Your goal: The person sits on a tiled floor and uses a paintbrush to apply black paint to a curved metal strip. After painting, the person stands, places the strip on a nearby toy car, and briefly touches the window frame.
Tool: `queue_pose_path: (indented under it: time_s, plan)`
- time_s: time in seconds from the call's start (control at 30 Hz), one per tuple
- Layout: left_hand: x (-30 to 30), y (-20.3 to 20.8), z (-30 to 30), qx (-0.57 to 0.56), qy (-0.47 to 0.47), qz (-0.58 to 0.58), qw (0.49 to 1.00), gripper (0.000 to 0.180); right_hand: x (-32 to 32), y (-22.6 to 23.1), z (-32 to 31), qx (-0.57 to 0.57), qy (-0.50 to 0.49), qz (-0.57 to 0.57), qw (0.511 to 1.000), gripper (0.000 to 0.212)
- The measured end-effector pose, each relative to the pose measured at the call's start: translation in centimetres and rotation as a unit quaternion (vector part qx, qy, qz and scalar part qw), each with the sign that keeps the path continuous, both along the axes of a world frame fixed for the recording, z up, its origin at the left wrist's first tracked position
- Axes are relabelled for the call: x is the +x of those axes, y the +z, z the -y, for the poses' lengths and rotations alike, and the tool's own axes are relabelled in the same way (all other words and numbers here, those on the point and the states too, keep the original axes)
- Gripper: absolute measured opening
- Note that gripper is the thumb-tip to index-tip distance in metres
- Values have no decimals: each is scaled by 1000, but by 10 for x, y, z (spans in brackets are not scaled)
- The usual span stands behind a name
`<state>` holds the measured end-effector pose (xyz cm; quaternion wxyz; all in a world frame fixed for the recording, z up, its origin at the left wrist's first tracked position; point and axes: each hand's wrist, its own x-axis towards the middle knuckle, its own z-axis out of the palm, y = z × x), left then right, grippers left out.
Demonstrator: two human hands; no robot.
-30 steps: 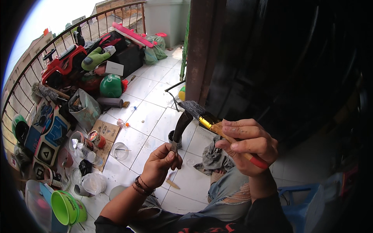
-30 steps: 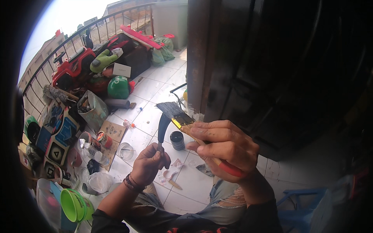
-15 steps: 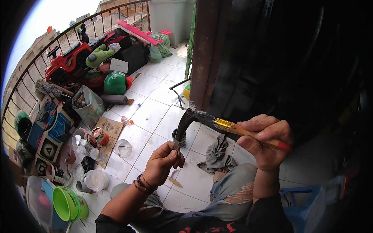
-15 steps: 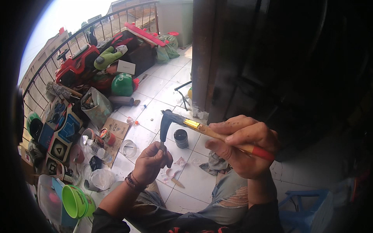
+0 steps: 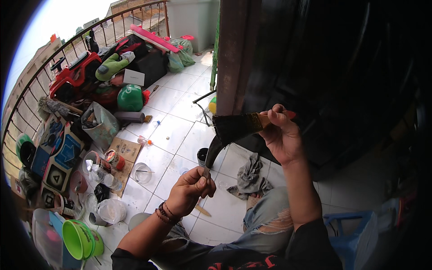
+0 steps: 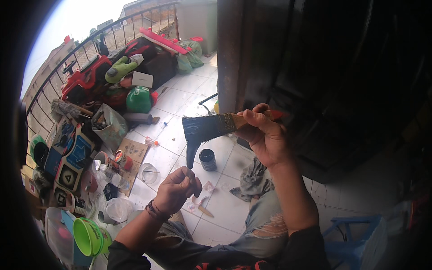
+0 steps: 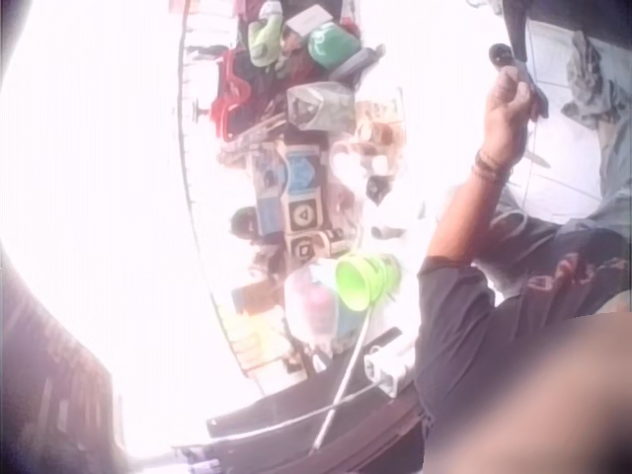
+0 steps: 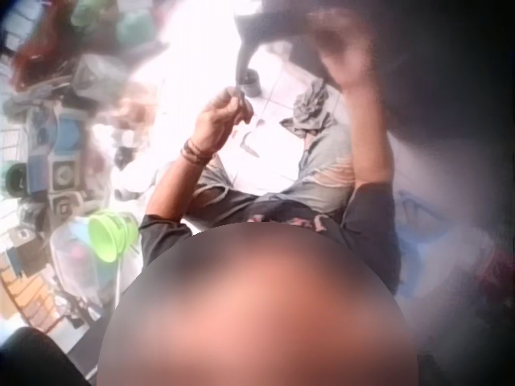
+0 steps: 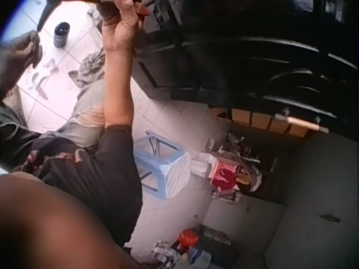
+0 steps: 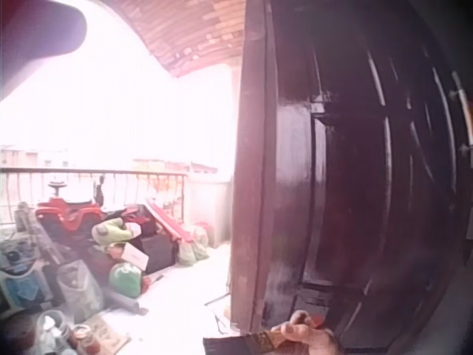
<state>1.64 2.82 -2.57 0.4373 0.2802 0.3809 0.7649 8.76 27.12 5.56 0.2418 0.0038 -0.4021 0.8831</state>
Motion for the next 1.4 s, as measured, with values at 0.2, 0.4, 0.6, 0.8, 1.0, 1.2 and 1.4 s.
queue_pose_path:
  time_s: [0.2,0.4,0.6,0.8,1.0,1.2,1.4]
  plan:
    - [3,-2,0,-13,-2,22,1000,17,2,1,-8,8,-63,-58,996,18]
    - [3,0,-1,12,-13,33,999,15,3,4,0,110,-64,-100,987,18]
    - [4,3,3,21,-34,45,998,14,1,-2,3,216,-39,-160,962,21]
    - [0,2,6,40,-33,56,997,14,12,16,0,258,-119,-190,940,28]
    - [-2,3,12,20,7,66,998,14,21,23,43,612,-142,-251,736,28]
    - [-7,7,13,30,7,60,998,15,31,39,39,567,-248,-263,740,25]
    - [-3,0,11,22,20,31,999,14,28,32,42,610,-187,-248,728,22]
